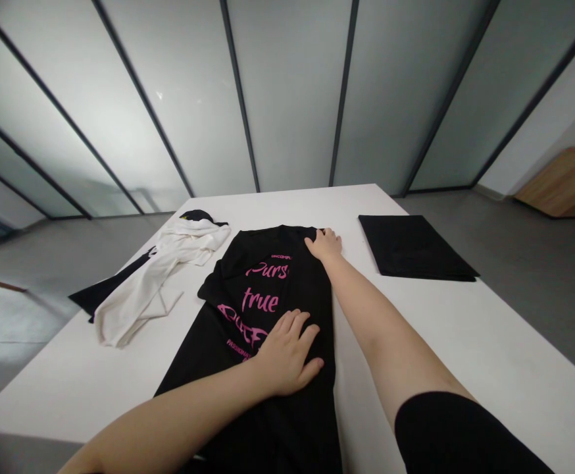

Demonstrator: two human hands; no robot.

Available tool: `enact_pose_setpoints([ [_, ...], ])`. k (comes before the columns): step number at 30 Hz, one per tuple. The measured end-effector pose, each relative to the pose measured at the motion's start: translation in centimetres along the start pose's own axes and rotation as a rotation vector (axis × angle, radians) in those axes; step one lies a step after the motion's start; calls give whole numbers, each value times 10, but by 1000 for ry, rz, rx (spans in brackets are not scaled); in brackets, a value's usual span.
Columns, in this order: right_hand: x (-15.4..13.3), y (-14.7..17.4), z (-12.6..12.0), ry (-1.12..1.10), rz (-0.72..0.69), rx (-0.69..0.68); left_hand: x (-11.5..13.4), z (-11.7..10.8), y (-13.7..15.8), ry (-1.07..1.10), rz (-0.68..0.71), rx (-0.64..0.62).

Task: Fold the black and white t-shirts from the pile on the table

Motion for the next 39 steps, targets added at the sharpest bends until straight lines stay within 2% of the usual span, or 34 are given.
enact_pose_setpoints([
  [8, 2, 2, 7, -12, 27, -52, -1, 0, 0, 6, -1, 9],
  [13, 5, 3, 6, -112, -15, 37, 0, -1, 1, 3, -5, 0],
  [18, 4, 19, -12, -313, -217, 272, 0, -5, 1, 13, -34, -37],
  [20, -9, 33, -17, -314, -344, 279, -1, -7, 1, 21, -47, -50],
  [22, -28, 47, -12, -243, -414, 186, -1, -7, 1, 29, -53, -61],
  [25, -53, 63, 5, -59, -333, -27, -1, -6, 1, 30, -57, -69],
  [28, -68, 69, 16, 46, -222, -160, -1, -5, 1, 18, -56, -58],
  [32, -70, 57, 14, 56, -136, -191, -1, -4, 3, 9, -49, -47],
  [39, -55, 21, 11, 54, -44, -183, -1, -6, 5, 9, -46, -46],
])
Point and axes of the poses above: each hand's wrist, its own y-axis away from the middle knuckle, its own z-axis out of the palm, x = y × z, the point moved 7 cm from there along -y, towards the middle knuckle, and after that the axes turned 8 degrees about -z, right-handed, at the moved point
